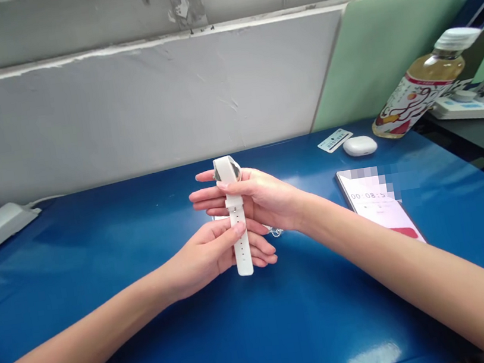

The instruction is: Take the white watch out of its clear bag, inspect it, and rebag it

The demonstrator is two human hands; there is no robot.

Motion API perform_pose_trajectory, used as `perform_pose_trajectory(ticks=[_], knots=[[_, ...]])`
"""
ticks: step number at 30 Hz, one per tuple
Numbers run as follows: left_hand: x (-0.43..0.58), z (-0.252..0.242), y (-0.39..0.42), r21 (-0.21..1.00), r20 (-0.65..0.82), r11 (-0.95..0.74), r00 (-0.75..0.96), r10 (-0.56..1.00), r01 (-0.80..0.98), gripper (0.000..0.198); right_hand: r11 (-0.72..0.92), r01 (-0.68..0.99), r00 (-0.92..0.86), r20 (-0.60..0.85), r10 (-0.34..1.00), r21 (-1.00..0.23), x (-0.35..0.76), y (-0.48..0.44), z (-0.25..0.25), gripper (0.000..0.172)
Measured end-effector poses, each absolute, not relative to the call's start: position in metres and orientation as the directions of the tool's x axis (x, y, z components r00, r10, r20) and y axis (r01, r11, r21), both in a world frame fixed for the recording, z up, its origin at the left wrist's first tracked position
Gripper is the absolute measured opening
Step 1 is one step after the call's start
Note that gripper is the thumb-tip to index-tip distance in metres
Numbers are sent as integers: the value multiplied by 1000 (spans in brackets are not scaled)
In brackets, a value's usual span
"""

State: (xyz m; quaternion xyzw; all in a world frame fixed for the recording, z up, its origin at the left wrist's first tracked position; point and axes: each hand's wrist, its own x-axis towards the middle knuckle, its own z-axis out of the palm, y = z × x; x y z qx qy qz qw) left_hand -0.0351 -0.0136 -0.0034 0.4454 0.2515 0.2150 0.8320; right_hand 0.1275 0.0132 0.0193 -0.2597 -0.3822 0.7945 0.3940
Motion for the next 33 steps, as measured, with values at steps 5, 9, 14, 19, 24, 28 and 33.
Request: perform_pose_trajectory(ticks=[5,9,14,19,24,28,33], knots=[[-34,-2,-16,846,-217,511,776,592,-153,48,-313,-542,-360,-121,925,-780,129,18,27,36],[-33,-3,-24,875,-184,473,833,521,-103,59,-226,-632,-172,-149,974,-741,137,24,34,25],[-31,-4,-34,923,-196,380,778,597,-58,60,-197,-643,-119,-158,980,-741,138,25,39,26],[-32,3,-22,926,-139,328,641,755,-185,61,-181,-591,-147,-117,982,-786,133,18,37,9],[-37,4,-8,951,-110,257,585,803,-174,41,-74,-416,-208,16,978,-906,130,6,38,20],[-38,2,-6,962,-117,239,586,802,-135,33,50,-207,-188,90,978,-977,124,-1,39,26],[-38,2,-8,961,-73,225,634,770,-162,21,193,-23,-125,194,973,-981,120,-1,32,28]])
